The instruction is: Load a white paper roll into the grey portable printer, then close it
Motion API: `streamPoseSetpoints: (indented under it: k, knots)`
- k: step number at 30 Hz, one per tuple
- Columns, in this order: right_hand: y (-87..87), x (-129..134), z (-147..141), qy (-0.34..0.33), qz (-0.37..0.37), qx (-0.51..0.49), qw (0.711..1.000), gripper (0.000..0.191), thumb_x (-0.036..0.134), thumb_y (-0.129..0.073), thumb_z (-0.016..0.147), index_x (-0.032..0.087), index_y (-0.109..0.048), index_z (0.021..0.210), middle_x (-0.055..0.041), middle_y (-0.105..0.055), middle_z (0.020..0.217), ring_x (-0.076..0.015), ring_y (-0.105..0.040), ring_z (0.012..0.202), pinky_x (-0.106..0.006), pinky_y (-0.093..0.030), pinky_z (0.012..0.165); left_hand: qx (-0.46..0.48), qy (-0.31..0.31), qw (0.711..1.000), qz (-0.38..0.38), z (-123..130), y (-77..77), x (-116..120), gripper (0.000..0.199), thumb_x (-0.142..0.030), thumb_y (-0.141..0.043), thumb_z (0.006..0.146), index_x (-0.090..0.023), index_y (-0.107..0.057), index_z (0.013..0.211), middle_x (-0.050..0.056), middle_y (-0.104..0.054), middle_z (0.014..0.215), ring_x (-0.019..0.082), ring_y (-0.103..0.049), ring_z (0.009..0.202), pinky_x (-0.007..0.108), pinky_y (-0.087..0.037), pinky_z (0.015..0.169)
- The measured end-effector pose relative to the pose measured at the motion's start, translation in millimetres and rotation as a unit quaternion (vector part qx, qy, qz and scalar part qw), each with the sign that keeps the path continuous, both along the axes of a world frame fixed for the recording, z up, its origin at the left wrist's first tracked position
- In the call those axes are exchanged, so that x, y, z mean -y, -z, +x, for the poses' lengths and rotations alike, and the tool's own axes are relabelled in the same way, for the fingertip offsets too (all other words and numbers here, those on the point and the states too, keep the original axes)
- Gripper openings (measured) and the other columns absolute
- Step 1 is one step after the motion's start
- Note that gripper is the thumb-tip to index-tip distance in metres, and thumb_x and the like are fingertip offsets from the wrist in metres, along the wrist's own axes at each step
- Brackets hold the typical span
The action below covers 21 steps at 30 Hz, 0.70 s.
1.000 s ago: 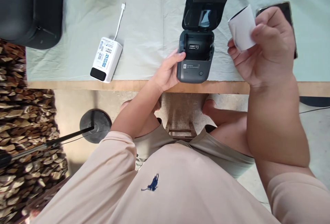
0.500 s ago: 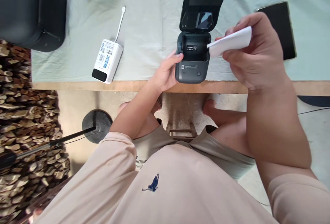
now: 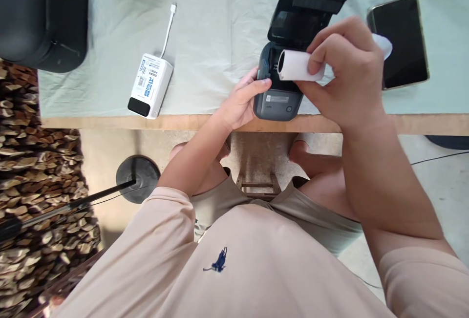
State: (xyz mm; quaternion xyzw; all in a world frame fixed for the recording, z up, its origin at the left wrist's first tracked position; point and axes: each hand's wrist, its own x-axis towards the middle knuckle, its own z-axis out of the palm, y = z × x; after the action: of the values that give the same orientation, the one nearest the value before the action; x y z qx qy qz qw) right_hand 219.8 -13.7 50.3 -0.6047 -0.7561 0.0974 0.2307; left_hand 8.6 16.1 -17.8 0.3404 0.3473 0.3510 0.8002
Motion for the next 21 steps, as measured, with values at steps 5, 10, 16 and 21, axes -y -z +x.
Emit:
streamPoseSetpoints:
  k: [5,10,16,21]
  knots:
    - [-7.7,2,-11,0.030,-0.006,0.101,0.994,0.018,0.028,-0.058,0.109,0.030,-0.066,0.094,-0.0047,-0.080,0.130,-0.0357,-0.069,0.123,-0.061,-0.055,0.107,-0.018,-0.014,1.000,-0.019,5,-9.6,5,0.019,-0.029,-0.076,0.101,-0.024,-0.071,0.118,-0.001,-0.080,0.105,0.031,-0.083,0.134,0.045,-0.071,0.113]
    - [4.1,-3,-10,0.023,-0.011,0.097,0.995,0.010,0.031,-0.070,0.103,0.030,-0.066,0.094,-0.0074,-0.081,0.119,-0.0400,-0.069,0.121,-0.061,-0.056,0.099,-0.003,-0.018,0.999,-0.040,7,-14.9,5,0.014,-0.024,-0.075,0.102,-0.023,-0.070,0.115,-0.002,-0.078,0.098,0.030,-0.083,0.132,0.046,-0.069,0.119]
    - [23.8,-10,-2,0.021,0.035,0.051,0.998,0.011,0.035,-0.081,0.095,0.031,-0.073,0.101,-0.0059,-0.082,0.096,-0.0404,-0.072,0.115,-0.062,-0.054,0.100,-0.005,-0.026,0.997,-0.073,6,-17.6,5,0.010,-0.020,-0.072,0.104,-0.020,-0.070,0.114,-0.003,-0.074,0.094,0.029,-0.082,0.134,0.051,-0.066,0.122]
    - [29.2,-8,-4,0.005,0.101,0.013,0.995,0.011,0.037,-0.072,0.101,0.033,-0.079,0.094,-0.0037,-0.083,0.088,-0.0357,-0.075,0.110,-0.059,-0.054,0.101,0.038,-0.014,0.997,-0.072,2,-13.2,1,0.006,-0.025,-0.069,0.107,-0.022,-0.074,0.106,0.002,-0.081,0.096,0.031,-0.081,0.131,0.053,-0.063,0.127]
